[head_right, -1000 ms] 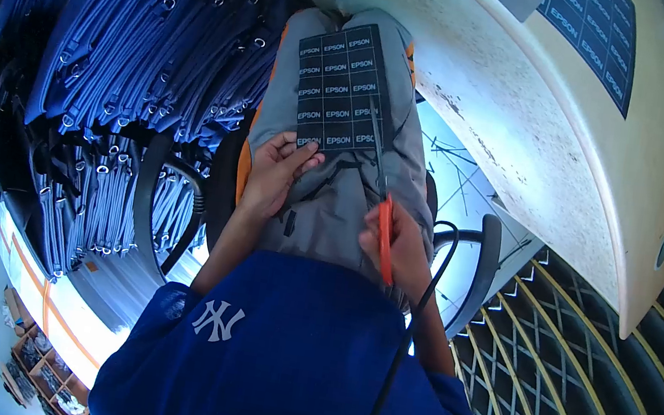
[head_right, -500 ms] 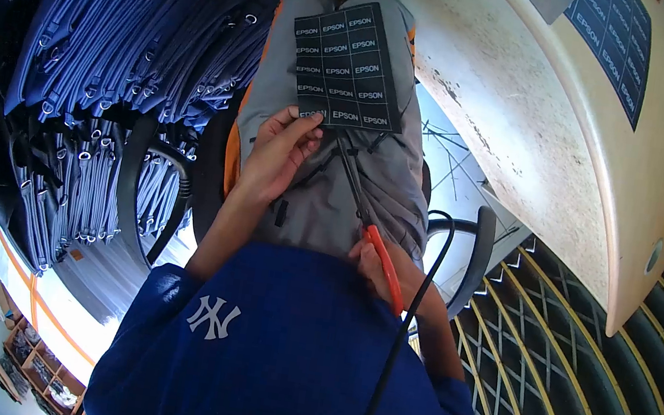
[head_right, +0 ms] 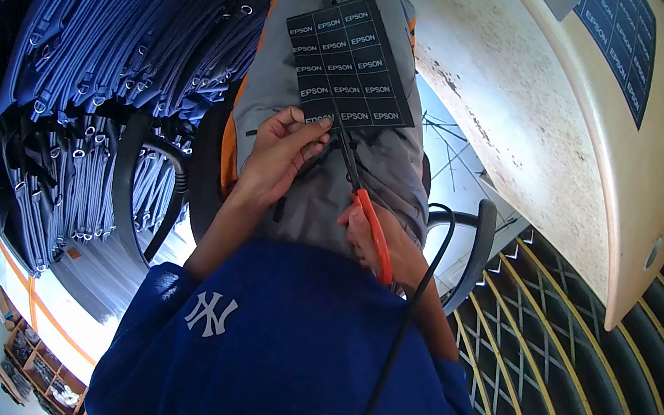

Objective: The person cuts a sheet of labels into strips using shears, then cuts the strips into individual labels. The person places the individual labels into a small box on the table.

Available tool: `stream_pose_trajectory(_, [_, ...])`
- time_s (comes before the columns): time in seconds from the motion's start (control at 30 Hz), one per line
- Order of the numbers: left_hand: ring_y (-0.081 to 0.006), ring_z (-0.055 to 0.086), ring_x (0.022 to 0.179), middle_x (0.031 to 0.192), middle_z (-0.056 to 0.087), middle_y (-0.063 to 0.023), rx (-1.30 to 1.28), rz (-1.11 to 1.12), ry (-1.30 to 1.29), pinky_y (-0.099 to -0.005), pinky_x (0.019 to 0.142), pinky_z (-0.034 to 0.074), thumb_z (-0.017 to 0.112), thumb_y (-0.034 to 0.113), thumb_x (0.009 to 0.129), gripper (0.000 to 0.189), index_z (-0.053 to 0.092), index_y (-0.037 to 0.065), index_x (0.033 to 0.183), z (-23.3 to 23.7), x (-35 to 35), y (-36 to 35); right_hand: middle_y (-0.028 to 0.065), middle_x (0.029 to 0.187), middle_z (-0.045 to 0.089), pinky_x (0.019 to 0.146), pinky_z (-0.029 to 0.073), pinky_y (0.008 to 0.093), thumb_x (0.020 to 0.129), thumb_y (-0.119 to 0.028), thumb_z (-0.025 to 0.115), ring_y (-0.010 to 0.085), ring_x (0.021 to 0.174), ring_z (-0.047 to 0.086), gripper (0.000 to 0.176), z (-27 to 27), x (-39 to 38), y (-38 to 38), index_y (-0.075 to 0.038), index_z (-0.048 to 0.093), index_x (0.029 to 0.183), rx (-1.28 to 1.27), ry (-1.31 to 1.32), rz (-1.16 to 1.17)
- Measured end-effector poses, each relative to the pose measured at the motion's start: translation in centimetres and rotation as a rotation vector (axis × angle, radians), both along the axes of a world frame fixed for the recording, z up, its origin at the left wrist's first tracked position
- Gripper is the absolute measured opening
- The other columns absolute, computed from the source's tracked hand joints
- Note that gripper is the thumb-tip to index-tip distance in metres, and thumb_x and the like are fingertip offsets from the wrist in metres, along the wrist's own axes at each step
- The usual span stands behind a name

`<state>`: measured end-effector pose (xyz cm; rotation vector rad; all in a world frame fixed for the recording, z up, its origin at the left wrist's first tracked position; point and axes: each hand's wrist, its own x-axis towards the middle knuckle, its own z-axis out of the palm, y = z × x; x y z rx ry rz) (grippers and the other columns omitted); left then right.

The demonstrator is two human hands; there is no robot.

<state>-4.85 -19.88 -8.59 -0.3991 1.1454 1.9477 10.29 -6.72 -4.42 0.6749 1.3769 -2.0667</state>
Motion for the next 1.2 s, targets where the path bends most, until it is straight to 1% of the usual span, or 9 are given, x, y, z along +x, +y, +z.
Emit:
stream_pose_trajectory(0.23, [-0.0126,0.065,0.074,0.079,0.065,-0.0075,0.034,-0.005,-0.031,-0.0200,0.064,0.053,0.066,-0.001,0.082,0.019,0.050,0.008,0.075,-0.7,0.0,-0.2,-0.0029,0.059,0.035,0.039,0.024,0.0185,0.089,-0.064,0.033,0.0025,0.043,0.028,0.067,0.0,-0.4,0.1,0.001,0.049,0.094,0.000,-0.033,-0.001])
stream_pose_trajectory(0.33, [-0.0125,0.065,0.074,0.079,0.065,-0.0075,0.047,0.007,-0.032,-0.0198,0.064,0.053,0.066,-0.001,0.082,0.019,0.050,0.008,0.075,-0.5,-0.1,-0.1,-0.0027,0.058,0.036,0.038,0.024,0.0188,0.089,-0.064,0.032,0.0027,0.042,0.028,0.067,0.0,-0.6,0.3,0.001,0.049,0.092,0.008,-0.015,0.007])
stream_pose_trajectory(0.4, [-0.0122,0.065,0.074,0.079,0.065,-0.0074,0.040,0.011,-0.033,-0.0196,0.064,0.053,0.065,-0.001,0.082,0.019,0.050,0.008,0.075,-0.5,-0.1,-0.1,-0.0052,0.060,0.037,0.041,0.028,0.0185,0.092,-0.058,0.036,0.0023,0.046,0.035,0.058,0.0,-0.8,0.7,0.000,0.047,0.090,-0.073,-0.031,0.018])
stream_pose_trajectory(0.53, [-0.0114,0.064,0.073,0.078,0.064,-0.0066,0.042,0.019,-0.020,-0.0195,0.064,0.053,0.065,0.000,0.082,0.019,0.050,0.007,0.074,-0.5,-0.2,-0.1,-0.0051,0.060,0.037,0.041,0.028,0.0184,0.092,-0.057,0.036,0.0023,0.046,0.034,0.058,0.3,-0.9,0.7,0.000,0.047,0.090,-0.068,-0.069,0.024])
stream_pose_trajectory(0.73, [-0.0110,0.064,0.071,0.075,0.063,-0.0053,0.039,0.019,-0.037,-0.0199,0.064,0.054,0.066,0.000,0.082,0.019,0.050,0.007,0.074,-0.8,-0.3,0.0,-0.0043,0.060,0.038,0.041,0.028,0.0190,0.093,-0.056,0.036,0.0025,0.046,0.035,0.057,0.3,-0.9,0.7,0.000,0.047,0.089,-0.061,0.000,0.014])
stream_pose_trajectory(0.93, [-0.0111,0.064,0.072,0.075,0.063,-0.0056,0.043,0.022,-0.056,-0.0201,0.064,0.053,0.065,-0.001,0.082,0.018,0.051,0.007,0.074,-0.5,-0.3,0.1,-0.0035,0.060,0.039,0.041,0.030,0.0195,0.093,-0.055,0.036,0.0036,0.046,0.036,0.056,0.6,-1.2,0.6,0.000,0.047,0.088,-0.039,-0.073,0.025])
stream_pose_trajectory(1.03, [-0.0113,0.064,0.072,0.076,0.064,-0.0060,0.044,0.021,-0.068,-0.0202,0.064,0.054,0.065,-0.001,0.082,0.018,0.051,0.007,0.075,-0.6,-0.4,0.1,-0.0031,0.055,0.039,0.039,0.031,0.0199,0.095,-0.053,0.035,0.0045,0.042,0.037,0.056,0.6,-1.6,0.5,0.000,0.048,0.083,0.025,-0.088,0.037])
stream_pose_trajectory(1.1, [-0.0115,0.064,0.072,0.077,0.064,-0.0065,0.048,0.011,-0.059,-0.0204,0.064,0.054,0.065,-0.001,0.082,0.017,0.052,0.007,0.075,-0.6,-0.4,0.0,-0.0016,0.049,0.040,0.036,0.033,0.0211,0.096,-0.052,0.032,0.0062,0.038,0.040,0.058,0.6,-1.7,0.5,0.000,0.048,0.076,0.071,-0.148,0.062])
stream_pose_trajectory(1.2, [-0.0118,0.064,0.073,0.079,0.065,-0.0072,0.060,0.004,-0.055,-0.0210,0.065,0.054,0.065,-0.001,0.082,0.016,0.053,0.007,0.076,-0.8,-0.4,-0.1,0.0000,0.045,0.041,0.034,0.034,0.0225,0.096,-0.052,0.031,0.0085,0.034,0.041,0.059,0.6,-1.7,0.5,-0.001,0.048,0.072,0.106,-0.101,0.067])
